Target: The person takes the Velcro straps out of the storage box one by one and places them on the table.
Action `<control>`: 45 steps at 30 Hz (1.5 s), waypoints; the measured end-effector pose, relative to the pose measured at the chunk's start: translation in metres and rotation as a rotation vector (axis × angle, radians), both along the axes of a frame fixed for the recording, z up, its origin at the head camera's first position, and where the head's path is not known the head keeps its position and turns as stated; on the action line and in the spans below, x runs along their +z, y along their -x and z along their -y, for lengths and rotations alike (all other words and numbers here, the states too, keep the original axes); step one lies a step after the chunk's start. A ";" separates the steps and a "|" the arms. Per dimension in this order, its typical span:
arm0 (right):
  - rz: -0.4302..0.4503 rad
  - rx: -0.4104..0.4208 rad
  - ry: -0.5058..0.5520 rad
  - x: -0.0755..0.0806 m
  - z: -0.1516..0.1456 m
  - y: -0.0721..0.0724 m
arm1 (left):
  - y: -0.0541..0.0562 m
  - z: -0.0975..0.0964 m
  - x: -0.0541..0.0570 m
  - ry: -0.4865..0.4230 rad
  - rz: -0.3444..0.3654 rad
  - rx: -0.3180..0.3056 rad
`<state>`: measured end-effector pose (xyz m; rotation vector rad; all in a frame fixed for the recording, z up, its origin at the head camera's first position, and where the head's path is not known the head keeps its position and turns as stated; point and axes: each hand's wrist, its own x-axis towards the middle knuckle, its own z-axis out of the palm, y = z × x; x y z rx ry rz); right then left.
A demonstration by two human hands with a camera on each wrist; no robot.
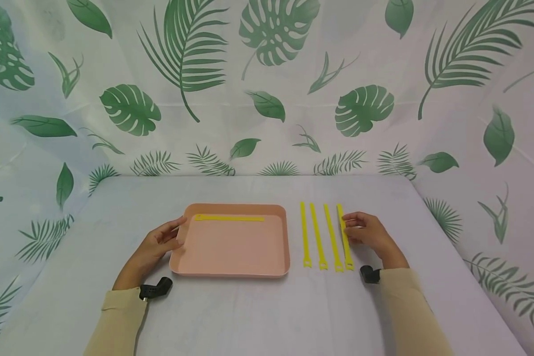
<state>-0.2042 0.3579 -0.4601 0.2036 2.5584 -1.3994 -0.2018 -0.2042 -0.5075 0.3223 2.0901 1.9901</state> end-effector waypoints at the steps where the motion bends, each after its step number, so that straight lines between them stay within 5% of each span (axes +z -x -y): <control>1: 0.004 -0.007 -0.017 0.000 0.001 0.000 | 0.000 0.000 0.000 0.002 0.000 0.001; 32: -0.023 0.033 -0.175 0.010 0.008 -0.002 | -0.002 0.000 0.001 -0.006 0.040 0.011; 45: -0.210 0.067 -0.164 0.027 0.032 -0.003 | -0.002 0.001 0.001 -0.011 0.041 0.002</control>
